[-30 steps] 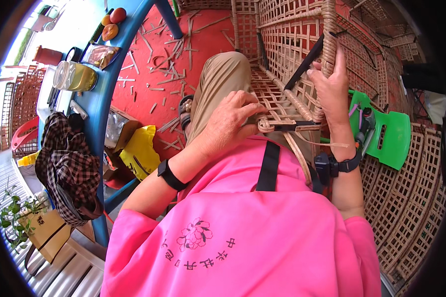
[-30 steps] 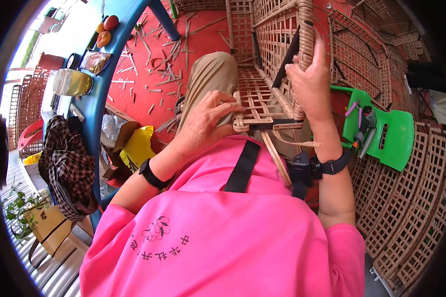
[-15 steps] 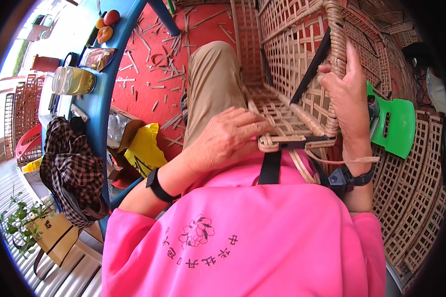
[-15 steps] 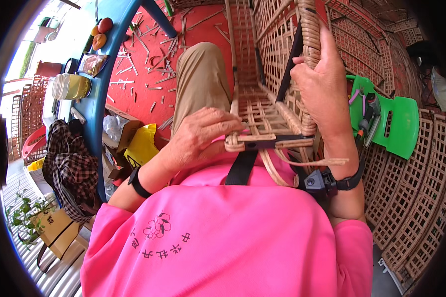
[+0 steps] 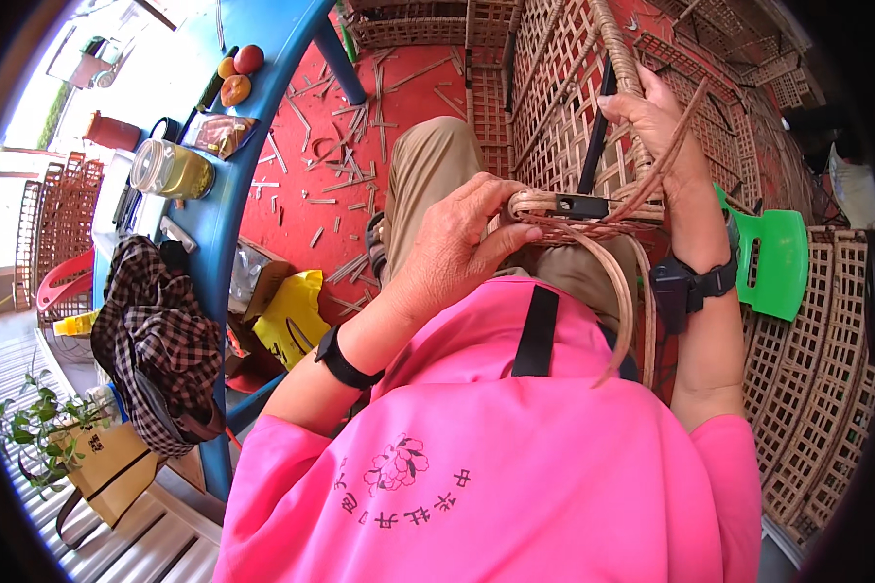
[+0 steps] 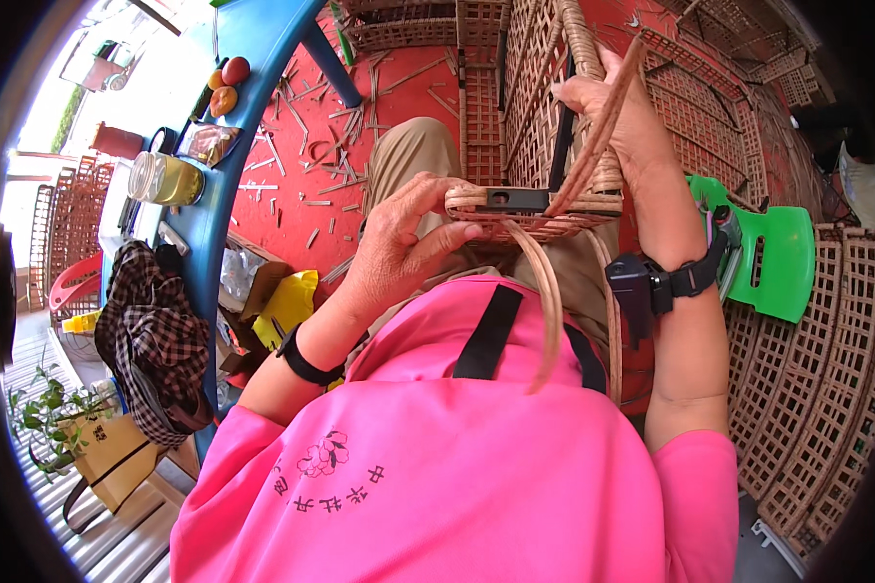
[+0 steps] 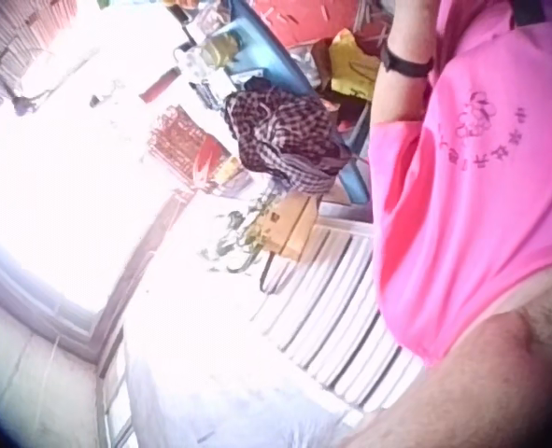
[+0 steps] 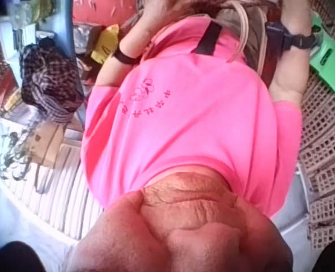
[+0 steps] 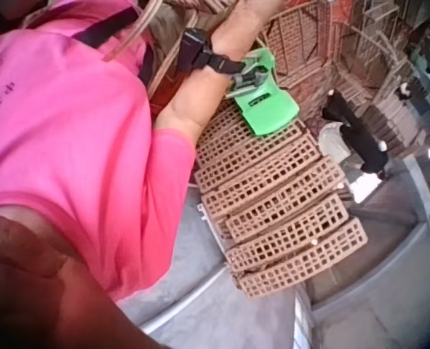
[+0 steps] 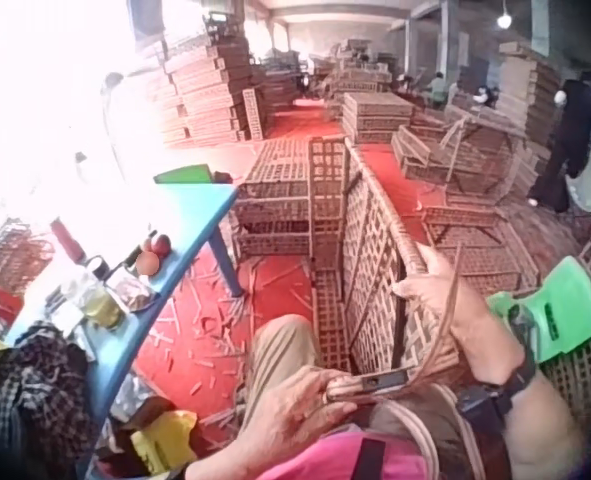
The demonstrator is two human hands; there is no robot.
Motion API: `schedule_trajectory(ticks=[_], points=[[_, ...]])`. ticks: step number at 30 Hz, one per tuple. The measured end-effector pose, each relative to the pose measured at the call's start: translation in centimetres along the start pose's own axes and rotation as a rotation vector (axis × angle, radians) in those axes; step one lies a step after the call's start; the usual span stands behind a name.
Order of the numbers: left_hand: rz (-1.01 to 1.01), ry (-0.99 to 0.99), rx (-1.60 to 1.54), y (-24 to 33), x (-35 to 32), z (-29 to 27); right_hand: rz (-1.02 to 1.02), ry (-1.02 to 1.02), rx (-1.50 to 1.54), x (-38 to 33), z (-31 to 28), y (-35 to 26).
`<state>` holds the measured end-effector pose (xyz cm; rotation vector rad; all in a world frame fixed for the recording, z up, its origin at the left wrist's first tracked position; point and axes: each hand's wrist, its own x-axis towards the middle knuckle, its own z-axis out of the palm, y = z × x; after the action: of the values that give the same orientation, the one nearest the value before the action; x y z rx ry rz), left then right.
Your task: Weaving and securing bamboo or wicker strips to a furniture frame.
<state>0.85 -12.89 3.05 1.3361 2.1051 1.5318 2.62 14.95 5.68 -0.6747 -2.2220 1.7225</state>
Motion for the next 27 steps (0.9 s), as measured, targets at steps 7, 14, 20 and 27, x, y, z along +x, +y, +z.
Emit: schedule_trajectory(ticks=[7,14,20,27], points=[[0.039,0.085,0.067,1.2,0.1,0.3,-0.312,0.25,0.201,-5.9,-1.2,-1.5],[0.016,-0.059,-0.146,1.5,1.5,-0.2,-0.632,0.195,0.076,-15.8,-3.9,-5.8],[-0.325,-0.169,-0.692,2.0,2.4,-0.6,-0.574,-0.122,-0.308,-18.3,-0.1,-6.6],[-0.3,-0.117,-0.718,2.0,2.8,-0.1,-0.92,-0.288,-0.505,-14.9,1.4,-6.7]])
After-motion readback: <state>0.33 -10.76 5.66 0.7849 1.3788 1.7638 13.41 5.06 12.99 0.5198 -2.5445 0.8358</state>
